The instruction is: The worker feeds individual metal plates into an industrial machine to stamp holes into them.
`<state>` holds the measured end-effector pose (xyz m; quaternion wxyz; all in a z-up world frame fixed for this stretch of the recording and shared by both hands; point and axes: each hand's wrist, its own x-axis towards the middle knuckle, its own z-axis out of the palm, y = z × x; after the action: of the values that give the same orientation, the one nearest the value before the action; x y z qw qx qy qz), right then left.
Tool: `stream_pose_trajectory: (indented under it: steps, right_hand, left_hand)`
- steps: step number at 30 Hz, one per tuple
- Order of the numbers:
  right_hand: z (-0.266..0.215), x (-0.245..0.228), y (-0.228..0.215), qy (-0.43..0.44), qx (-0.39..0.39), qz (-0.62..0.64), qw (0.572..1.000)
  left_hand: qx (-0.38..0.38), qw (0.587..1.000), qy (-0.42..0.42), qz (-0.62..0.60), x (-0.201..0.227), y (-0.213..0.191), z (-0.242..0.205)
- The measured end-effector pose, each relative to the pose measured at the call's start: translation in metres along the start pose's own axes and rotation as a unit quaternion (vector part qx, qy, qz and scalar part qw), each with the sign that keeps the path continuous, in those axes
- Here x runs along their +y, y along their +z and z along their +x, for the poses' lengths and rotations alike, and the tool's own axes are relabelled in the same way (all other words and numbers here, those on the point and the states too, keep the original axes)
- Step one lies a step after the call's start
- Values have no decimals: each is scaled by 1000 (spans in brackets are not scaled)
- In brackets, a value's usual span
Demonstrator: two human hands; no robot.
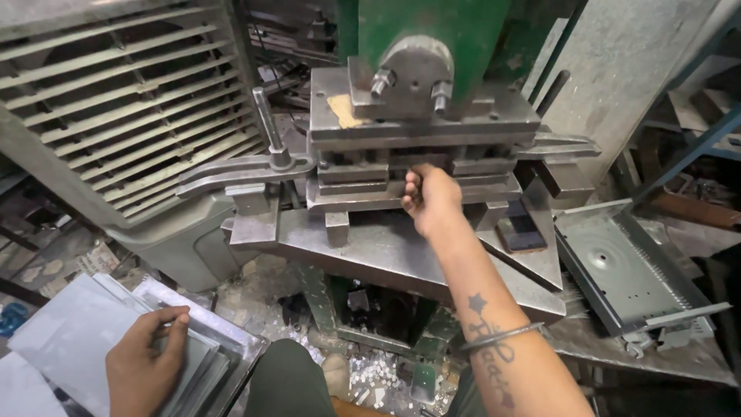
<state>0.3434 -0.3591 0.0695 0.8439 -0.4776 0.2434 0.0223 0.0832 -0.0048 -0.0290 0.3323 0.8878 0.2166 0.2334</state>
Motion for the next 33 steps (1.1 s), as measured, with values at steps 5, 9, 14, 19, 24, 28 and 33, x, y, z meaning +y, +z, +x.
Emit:
stream_pose_trajectory:
  steps: [5, 9, 14, 19, 24, 28, 33]
  right_hand:
    - [-67, 39, -46, -82, -55, -5, 995]
    - [-108, 87, -89, -38, -28, 45, 998]
    - [-111, 112, -117, -9, 1, 52, 999]
    - [-103, 92, -117, 51, -5, -41, 998]
    - [-93, 97, -126, 91, -9, -134, 987]
    - [-100, 99, -129, 117, -28, -137, 983]
    - [-106, 97, -139, 129, -44, -137, 981]
  left_hand:
    - [10, 1000, 7, 16, -3, 1, 1]
    - [1, 1000, 1, 18, 0, -1, 0]
    - [4, 997, -24, -70, 1, -5, -2]
    - [36, 999, -10, 14, -25, -5, -29]
    - [133, 941, 215, 227, -184, 48, -74]
    - [165, 898, 328, 242, -317, 61, -30]
    - [-102, 985, -4, 136, -360, 30, 100]
